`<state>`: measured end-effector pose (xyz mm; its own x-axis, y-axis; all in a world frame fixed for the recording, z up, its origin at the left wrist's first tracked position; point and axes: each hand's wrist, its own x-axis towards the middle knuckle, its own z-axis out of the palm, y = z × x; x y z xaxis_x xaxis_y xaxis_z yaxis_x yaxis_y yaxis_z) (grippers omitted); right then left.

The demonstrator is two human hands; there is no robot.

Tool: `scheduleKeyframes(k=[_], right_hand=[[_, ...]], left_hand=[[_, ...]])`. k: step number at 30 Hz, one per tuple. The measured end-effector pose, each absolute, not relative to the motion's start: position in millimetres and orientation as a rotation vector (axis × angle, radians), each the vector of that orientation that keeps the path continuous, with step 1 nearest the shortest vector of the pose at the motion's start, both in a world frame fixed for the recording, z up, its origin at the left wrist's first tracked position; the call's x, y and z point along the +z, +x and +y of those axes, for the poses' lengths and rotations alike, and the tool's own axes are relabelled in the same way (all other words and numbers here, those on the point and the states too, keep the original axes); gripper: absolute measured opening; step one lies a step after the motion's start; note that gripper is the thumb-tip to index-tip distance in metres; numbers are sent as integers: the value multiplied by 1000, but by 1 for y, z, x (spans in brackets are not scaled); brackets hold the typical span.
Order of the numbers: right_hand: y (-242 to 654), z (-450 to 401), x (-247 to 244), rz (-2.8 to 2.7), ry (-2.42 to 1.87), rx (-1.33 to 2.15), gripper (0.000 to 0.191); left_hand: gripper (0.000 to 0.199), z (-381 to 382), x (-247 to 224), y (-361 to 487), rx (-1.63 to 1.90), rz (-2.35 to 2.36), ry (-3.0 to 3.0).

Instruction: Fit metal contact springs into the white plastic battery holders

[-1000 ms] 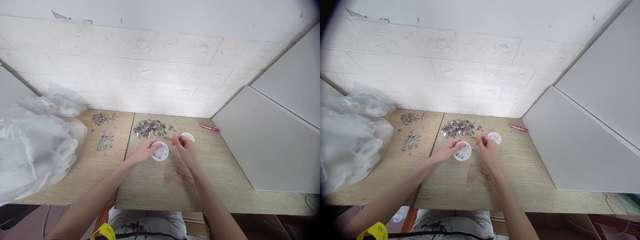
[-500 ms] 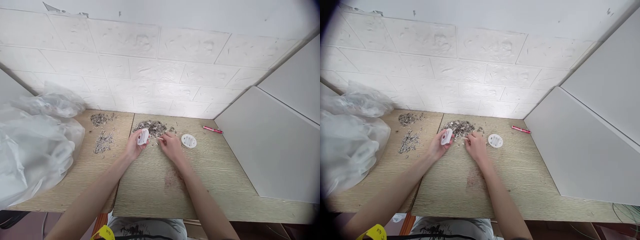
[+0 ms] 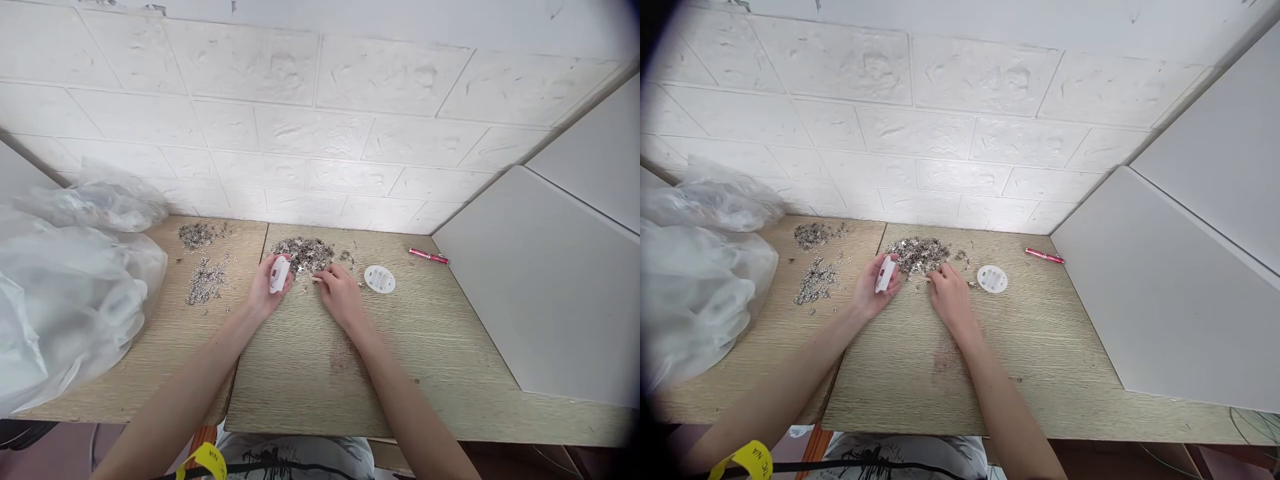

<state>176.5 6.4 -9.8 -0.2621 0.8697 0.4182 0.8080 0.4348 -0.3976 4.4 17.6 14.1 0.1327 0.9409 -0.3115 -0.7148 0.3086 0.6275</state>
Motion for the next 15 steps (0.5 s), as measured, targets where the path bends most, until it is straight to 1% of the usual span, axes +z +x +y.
scheduleKeyframes(k=[3, 5, 7, 10, 13, 15], right_hand=[[170, 5, -9, -2113, -1263, 174, 27], [168, 8, -6, -2081, -1168, 247, 29], [169, 16, 5, -1945, -1158, 336, 28], [166, 28, 39, -1740, -1229, 366, 23], [139, 30, 79, -1898, -1238, 382, 22], [105, 22, 93, -2155, -1228, 419, 21]], left_hand=[[36, 19, 10, -3, 1230, 557, 360], [37, 19, 8, -7, 1163, 470, 414], [37, 16, 7, -8, 1041, 456, 585], [36, 7, 8, -1, 772, 565, 942], [34, -1, 5, 10, 593, 713, 1133], [32, -1, 0, 15, 708, 798, 1114]])
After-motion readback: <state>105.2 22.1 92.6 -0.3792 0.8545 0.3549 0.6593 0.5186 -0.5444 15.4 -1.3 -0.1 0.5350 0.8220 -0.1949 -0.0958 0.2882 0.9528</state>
